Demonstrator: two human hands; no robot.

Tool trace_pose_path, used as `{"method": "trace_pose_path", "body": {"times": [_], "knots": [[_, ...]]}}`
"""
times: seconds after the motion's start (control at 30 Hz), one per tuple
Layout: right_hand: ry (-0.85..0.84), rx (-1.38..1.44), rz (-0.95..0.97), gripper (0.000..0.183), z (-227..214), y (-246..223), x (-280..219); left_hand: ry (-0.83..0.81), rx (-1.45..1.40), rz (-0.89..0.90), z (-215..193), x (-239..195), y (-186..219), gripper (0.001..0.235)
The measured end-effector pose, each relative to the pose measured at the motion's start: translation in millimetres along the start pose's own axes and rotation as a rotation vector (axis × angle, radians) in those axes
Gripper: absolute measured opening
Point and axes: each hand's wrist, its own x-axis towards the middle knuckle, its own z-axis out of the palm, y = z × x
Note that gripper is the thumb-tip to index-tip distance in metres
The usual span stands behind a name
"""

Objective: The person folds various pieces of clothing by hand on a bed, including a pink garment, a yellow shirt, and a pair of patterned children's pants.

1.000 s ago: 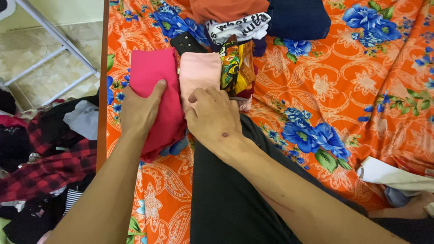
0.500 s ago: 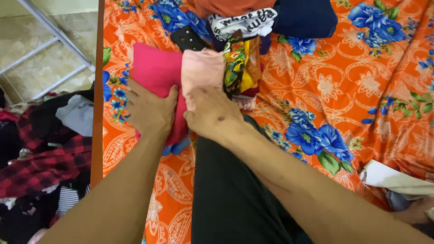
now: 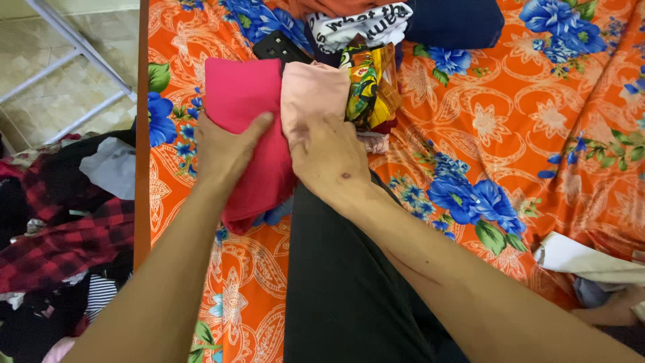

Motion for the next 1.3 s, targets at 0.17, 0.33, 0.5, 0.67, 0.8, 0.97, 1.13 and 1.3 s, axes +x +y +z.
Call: {"method": "trace_pose_path", "body": {"times": [0.17, 0.33, 0.5, 0.67, 0.8, 0.97, 1.13, 1.3], "knots": [[0.184, 0.266, 0.108, 0.028, 10, 28, 19, 0.161, -0.054, 0.075, -14, 8, -25, 0.085], [0.037, 0.33, 0.294, 0.045, 10, 31, 23, 0.414, 0.092, 0.395, -9, 2, -19, 0.06], [0.028, 0.307, 0.332, 0.054, 18, 38, 37, 0.257, 0.466, 0.712, 20, 8, -24, 0.025], [0.026, 0.353, 0.495, 0.066, -7, 15, 29, 0.237, 0.786, 0.642, 56, 28, -30, 0.023], [-0.009, 0.375, 0.436, 0.069, 6, 31, 45, -0.046, 0.557, 0.437, 43, 22, 0, 0.027], [-0.029, 0.4, 0.413, 0.062, -15, 17, 25, -0.314, 0.287, 0.217, 15, 7, 25, 0.058], [0.035, 0.56, 0.317, 0.054, -16, 22, 24, -0.389, 0.12, 0.158, 32, 22, 14, 0.051], [0.146, 0.723, 0.012, 0.049, -17, 18, 24, -0.48, -0.835, -0.097, 1, 0, 49, 0.04]]}}
